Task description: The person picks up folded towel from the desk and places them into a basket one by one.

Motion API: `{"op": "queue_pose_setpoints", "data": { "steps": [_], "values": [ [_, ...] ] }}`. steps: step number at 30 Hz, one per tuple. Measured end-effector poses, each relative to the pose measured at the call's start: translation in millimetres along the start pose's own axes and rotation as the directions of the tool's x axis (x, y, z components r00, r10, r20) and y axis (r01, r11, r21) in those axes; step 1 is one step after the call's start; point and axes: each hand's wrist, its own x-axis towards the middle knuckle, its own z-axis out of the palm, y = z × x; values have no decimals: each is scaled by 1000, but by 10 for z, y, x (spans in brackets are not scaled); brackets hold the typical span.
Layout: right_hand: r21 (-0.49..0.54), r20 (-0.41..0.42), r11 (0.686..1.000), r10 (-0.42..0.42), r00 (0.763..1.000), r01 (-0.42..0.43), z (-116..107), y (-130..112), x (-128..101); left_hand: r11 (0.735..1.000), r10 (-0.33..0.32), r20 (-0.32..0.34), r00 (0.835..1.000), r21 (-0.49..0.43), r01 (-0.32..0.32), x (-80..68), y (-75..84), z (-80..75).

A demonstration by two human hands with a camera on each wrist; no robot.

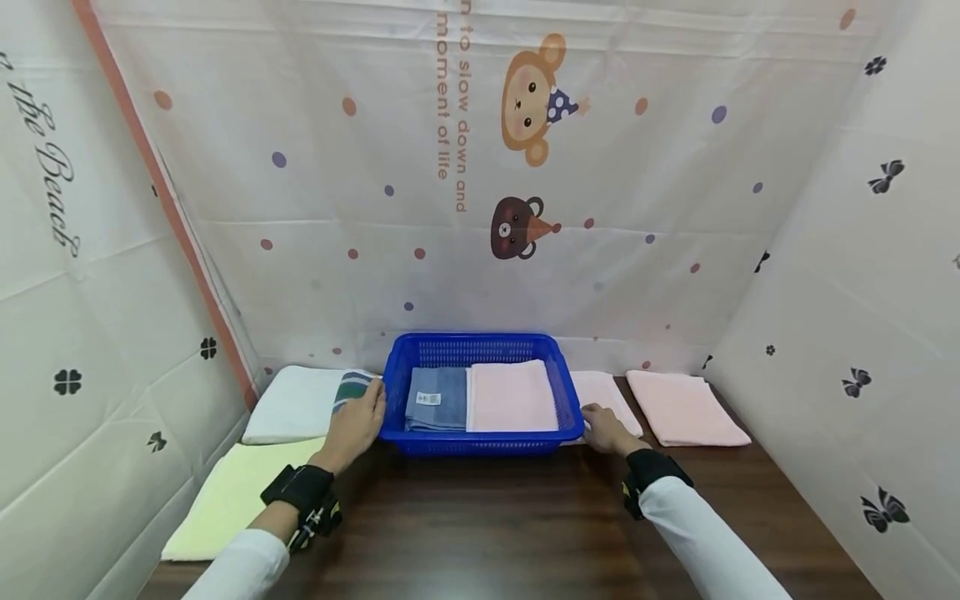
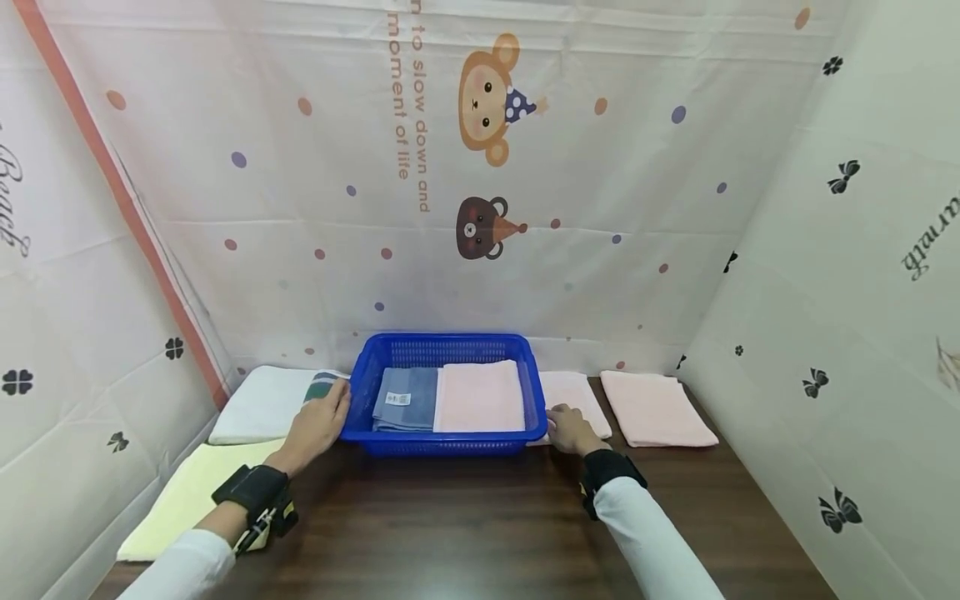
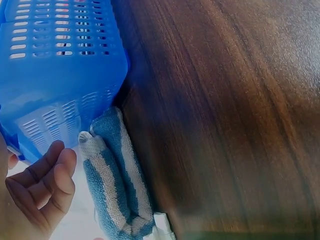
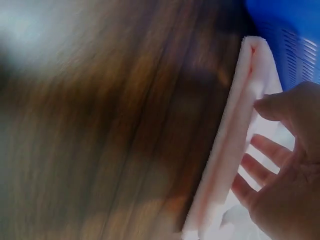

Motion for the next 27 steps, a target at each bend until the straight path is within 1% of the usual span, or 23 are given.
{"op": "queue_pose_setpoints", "data": {
  "steps": [3, 5, 6, 8, 10, 11, 12, 13, 14, 15, 16, 17, 19, 20, 22, 23, 24, 25, 27],
  "values": [
    [-51, 48, 998, 34, 998, -32, 1, -18, -131, 1000, -19, 18, 1000, -12, 19, -33, 2, 3],
    [-62, 75, 998, 36, 997, -32, -22, -38, -215, 1000, -21, 7, 1000, -14, 21, -41, -4, -5],
    [-55, 86, 998, 10, 996, -5, -41, -40, -252, 1000, -20, -7, 1000, -9, 20, -43, -10, -10],
    [-22, 89, 997, -75, 993, 78, -65, -24, -329, 1000, -18, -38, 999, -3, 17, -43, -21, -22],
    [47, 113, 987, -155, 981, 151, -90, -9, -436, 1000, -27, -68, 997, -9, 27, -56, -28, -29],
    [89, 131, 978, -199, 971, 188, -108, 2, -492, 999, -40, -82, 996, -23, 38, -70, -34, -25],
    [126, 153, 968, -234, 960, 216, -118, 12, -554, 997, -62, -87, 994, -46, 58, -90, -32, -24],
    [163, 178, 961, -251, 952, 223, -133, 3, -622, 994, -91, -88, 992, -74, 84, -113, -26, -21],
    [204, 205, 955, -257, 944, 216, -144, -17, -694, 987, -129, -85, 988, -107, 120, -145, -16, -15],
    [230, 223, 946, -278, 934, 227, -161, -46, -769, 975, -175, -74, 982, -151, 163, -184, -2, -8],
    [256, 245, 940, -289, 926, 226, -176, -89, -840, 957, -223, -55, 973, -204, 208, -230, 11, 6],
    [273, 263, 936, -293, 919, 220, -184, -135, -909, 932, -268, -27, 963, -260, 252, -283, 28, 21],
    [286, 279, 933, -298, 913, 218, -183, -258, -1015, 870, -346, 63, 936, -353, 346, -397, 64, 50],
    [284, 277, 932, -304, 911, 225, -172, -319, -1049, 836, -370, 119, 921, -389, 386, -458, 78, 68],
    [285, 291, 934, -300, 908, 217, -161, -459, -1109, 786, -378, 247, 892, -424, 450, -586, 116, 106],
    [277, 292, 935, -302, 907, 222, -148, -524, -1132, 773, -368, 308, 877, -423, 473, -652, 144, 120],
    [269, 299, 936, -306, 904, 228, -138, -590, -1151, 769, -353, 360, 864, -414, 487, -713, 174, 133],
    [264, 310, 938, -303, 901, 225, -130, -657, -1168, 773, -330, 400, 855, -406, 488, -767, 209, 146],
    [243, 352, 947, -286, 891, 208, -117, -788, -1198, 787, -273, 457, 846, -399, 470, -854, 285, 162]
  ]
}}
